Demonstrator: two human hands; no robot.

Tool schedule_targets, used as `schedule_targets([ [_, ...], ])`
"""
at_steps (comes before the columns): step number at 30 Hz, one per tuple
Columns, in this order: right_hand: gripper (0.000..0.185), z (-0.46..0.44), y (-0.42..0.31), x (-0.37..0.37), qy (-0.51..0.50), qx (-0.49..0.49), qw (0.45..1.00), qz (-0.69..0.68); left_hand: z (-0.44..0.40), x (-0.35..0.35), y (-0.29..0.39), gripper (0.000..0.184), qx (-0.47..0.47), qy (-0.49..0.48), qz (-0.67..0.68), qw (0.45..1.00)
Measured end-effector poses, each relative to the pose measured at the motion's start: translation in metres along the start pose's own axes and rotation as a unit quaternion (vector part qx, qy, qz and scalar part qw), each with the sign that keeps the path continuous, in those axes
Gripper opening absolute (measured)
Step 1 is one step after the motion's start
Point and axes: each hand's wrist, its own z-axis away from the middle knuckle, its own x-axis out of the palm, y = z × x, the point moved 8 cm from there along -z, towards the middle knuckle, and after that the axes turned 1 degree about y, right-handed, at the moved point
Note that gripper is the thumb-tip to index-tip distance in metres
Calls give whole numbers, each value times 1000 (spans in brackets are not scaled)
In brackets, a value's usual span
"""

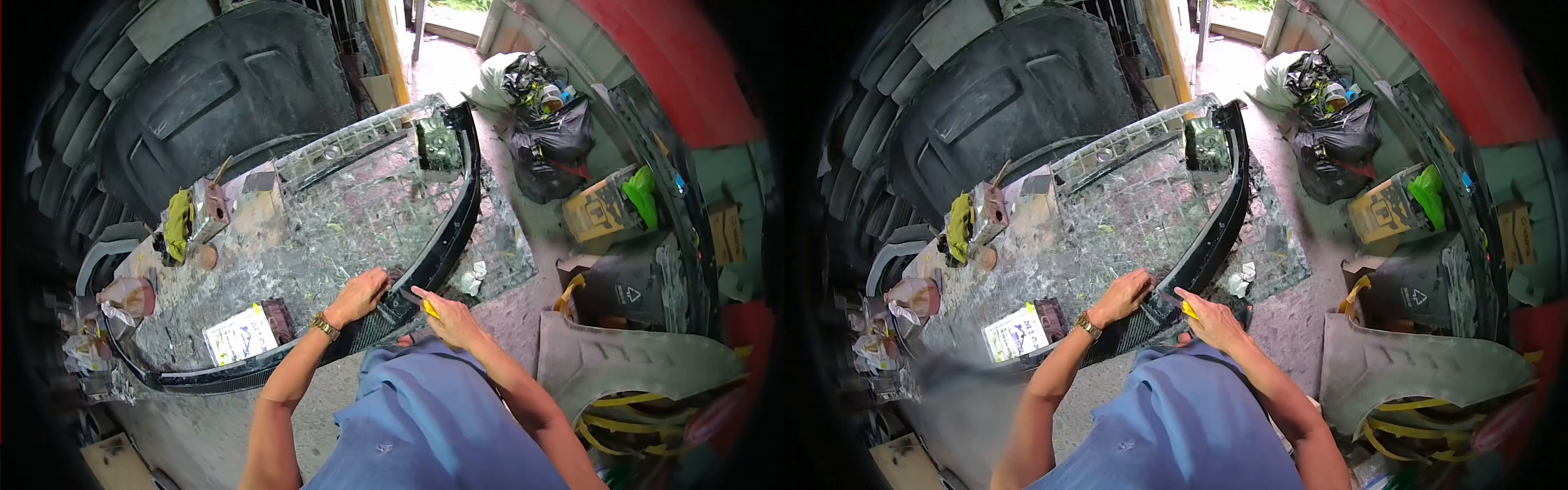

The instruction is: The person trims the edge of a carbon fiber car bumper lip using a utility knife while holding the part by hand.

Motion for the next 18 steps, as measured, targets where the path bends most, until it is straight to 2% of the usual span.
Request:
schedule_targets([
  [2, 72, 0, -4, -1, 10, 4, 1000, 2, 2, 2, -7, 17, -30, 9, 19, 999],
  [5, 70, 2, 4, -11, 14, 16, 1000, 12, -9, 5, 1, 16, -11, 53, 25, 998],
  [9, 68, 3, 5, -8, 25, 18, 1000, 5, 1, -6, 17, 14, 0, 50, 34, 998],
  [15, 67, 1, 4, -5, 21, 23, 999, 0, 6, -8, 31, 14, 76, 26, -58, 995],
  [17, 65, 0, 4, -5, 61, -18, 998, -14, 4, -1, 37, 17, 126, 13, -148, 981],
  [18, 65, 1, 4, -6, 62, -17, 998, -13, 3, 0, 37, 17, 127, 13, -147, 981],
])
